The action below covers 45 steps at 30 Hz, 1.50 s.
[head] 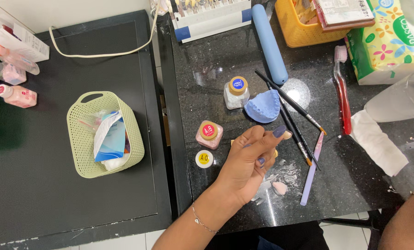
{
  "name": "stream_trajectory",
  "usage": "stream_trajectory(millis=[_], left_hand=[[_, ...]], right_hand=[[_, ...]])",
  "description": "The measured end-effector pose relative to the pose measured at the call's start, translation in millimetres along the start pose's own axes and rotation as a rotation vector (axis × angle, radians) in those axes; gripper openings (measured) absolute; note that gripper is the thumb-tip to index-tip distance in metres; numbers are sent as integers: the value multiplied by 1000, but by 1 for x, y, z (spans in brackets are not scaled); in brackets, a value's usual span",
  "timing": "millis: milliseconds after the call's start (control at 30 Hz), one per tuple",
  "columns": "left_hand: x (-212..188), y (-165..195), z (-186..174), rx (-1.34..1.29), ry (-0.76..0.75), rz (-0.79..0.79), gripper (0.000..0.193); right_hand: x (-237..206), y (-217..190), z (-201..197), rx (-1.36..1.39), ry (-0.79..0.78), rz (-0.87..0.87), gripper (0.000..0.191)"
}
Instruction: The person sits at a dental lab bench and uses a fine brush to apply porcelain/ceramic material to a denture tooth, dipping the brush in a glass of water and wiping it on a tissue between applications. They hold the denture in one hand while building up material on the tooth surface.
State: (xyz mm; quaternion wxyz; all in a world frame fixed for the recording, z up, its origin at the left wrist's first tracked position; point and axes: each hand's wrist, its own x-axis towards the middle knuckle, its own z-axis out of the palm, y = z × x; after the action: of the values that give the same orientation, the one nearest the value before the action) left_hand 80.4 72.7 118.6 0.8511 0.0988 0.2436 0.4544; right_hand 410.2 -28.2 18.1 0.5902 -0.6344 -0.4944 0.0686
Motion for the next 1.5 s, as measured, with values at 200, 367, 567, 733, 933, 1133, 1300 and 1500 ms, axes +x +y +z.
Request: stream_trajectory(millis=[200,367,567,733,933,1133,1300,1500], left_hand=[[-1,1,-1,0,-16,15,48],[-1,1,1,12,-1,13,47],[-2,3,1,-4,-13,11,48],[-1,3,0,-6,-5,5,48],[-1,1,-1,2,18,-23,46],[-3,2,2,-21,18,-42,44],[-3,3,5,-11,54,-62,41],[-5,3,4,-19,32,-50,43]], right_hand=[[-2,4,-3,-38,-12,18,22],[10,-3,4,-104,-25,44,23],[22,-54,21,-184,26,372,24],[24,-65,22,-249,-28,353,23],[18,-19,1,-238,-115,193,27],[18,-24,2,-365,-212,193,39],[17,-63,18,-268,-211,22,33],[-2,-116,36,29,-341,-122,9]])
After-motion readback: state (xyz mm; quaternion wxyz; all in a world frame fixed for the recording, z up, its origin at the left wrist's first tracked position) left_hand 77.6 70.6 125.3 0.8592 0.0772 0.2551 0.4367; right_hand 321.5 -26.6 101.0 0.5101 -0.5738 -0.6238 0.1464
